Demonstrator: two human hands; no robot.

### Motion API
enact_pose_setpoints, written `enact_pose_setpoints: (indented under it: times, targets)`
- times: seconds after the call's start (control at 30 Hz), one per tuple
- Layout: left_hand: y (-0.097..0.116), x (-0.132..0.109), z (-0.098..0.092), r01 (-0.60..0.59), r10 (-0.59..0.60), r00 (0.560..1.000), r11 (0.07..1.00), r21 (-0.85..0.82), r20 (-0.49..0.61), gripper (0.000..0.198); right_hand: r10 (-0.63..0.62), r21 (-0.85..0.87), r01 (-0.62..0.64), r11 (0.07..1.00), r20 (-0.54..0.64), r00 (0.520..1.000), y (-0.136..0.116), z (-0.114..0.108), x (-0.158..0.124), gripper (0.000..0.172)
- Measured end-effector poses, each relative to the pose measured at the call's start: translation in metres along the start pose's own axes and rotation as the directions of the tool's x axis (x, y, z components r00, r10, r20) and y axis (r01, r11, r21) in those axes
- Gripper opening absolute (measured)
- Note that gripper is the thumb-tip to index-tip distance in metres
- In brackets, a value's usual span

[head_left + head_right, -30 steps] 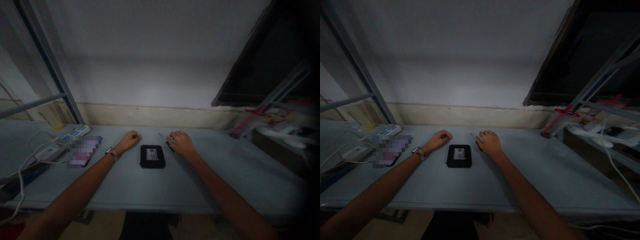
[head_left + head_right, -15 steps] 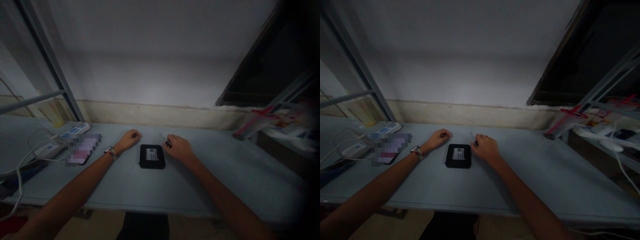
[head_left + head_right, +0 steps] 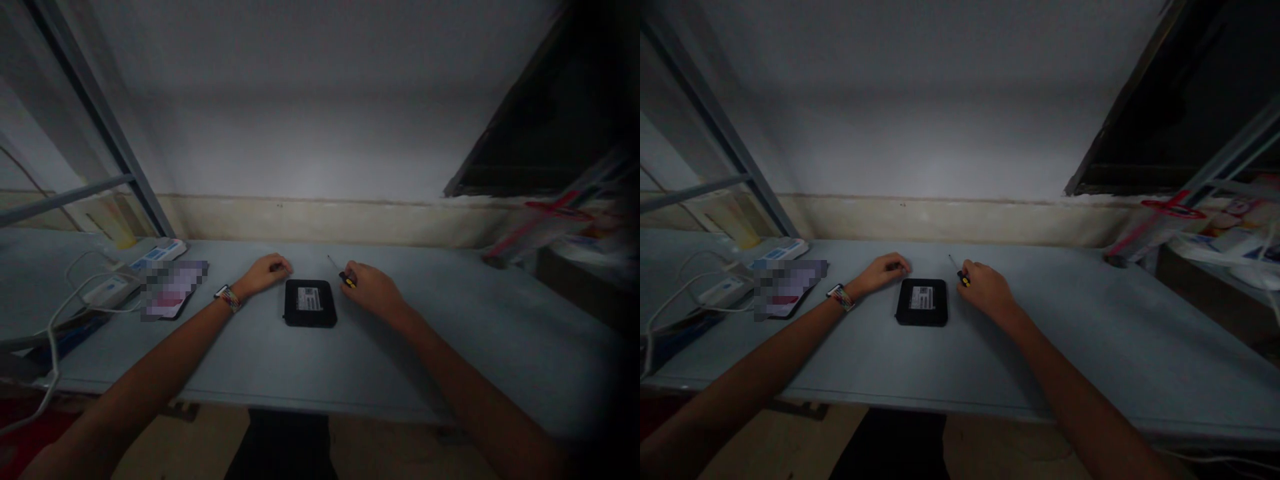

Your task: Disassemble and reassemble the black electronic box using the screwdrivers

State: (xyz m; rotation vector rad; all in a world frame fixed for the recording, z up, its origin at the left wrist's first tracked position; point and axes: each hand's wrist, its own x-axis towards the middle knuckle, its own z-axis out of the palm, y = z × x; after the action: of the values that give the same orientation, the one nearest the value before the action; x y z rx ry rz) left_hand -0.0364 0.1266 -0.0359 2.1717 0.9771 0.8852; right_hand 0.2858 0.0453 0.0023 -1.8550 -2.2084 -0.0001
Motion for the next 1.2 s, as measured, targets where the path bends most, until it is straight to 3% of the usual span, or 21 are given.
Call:
enact_pose_setpoints:
  times: [0.2, 0.37, 0.5, 0.67, 0.9, 1.2]
  targets:
    - [0.014, -0.006, 0.000, -0.025, 0.030, 0.998, 0.996, -0.087, 0.060, 0.015, 0.016, 0.032, -0.014, 0.999, -0.047, 0.999, -0.003, -0.003, 0.000, 0.015]
    - [0.022, -0.012, 0.004, -0.036, 0.067, 0.987, 0.978, -0.205, 0.147, 0.024, -0.008, 0.222, 0.066, 0.973, -0.255, 0.967, -0.004, -0.006, 0.003, 0.009]
    - [0.027, -0.014, 0.010, -0.089, 0.122, 0.974, 0.981, -0.171, 0.192, 0.036, 0.128, 0.496, 0.095, 0.863, -0.398, 0.909, -0.004, -0.003, 0.006, 0.022]
    - [0.029, -0.013, 0.011, -0.101, 0.128, 0.969, 0.986, -0.135, 0.212, 0.044, 0.211, 0.726, 0.254, 0.639, -0.483, 0.850, -0.009, 0.002, 0.007, 0.038]
    - [0.041, -0.017, 0.012, -0.040, 0.098, 0.956, 0.977, -0.209, 0.277, 0.047, 0.232, 0.772, 0.414, 0.482, -0.568, 0.789, -0.029, -0.008, -0.004, 0.045]
    - [0.050, -0.019, 0.013, -0.020, 0.090, 0.924, 0.982, -0.186, 0.373, 0.058, 0.019, 0.665, 0.520, 0.537, -0.626, 0.780, -0.042, -0.006, -0.025, 0.054]
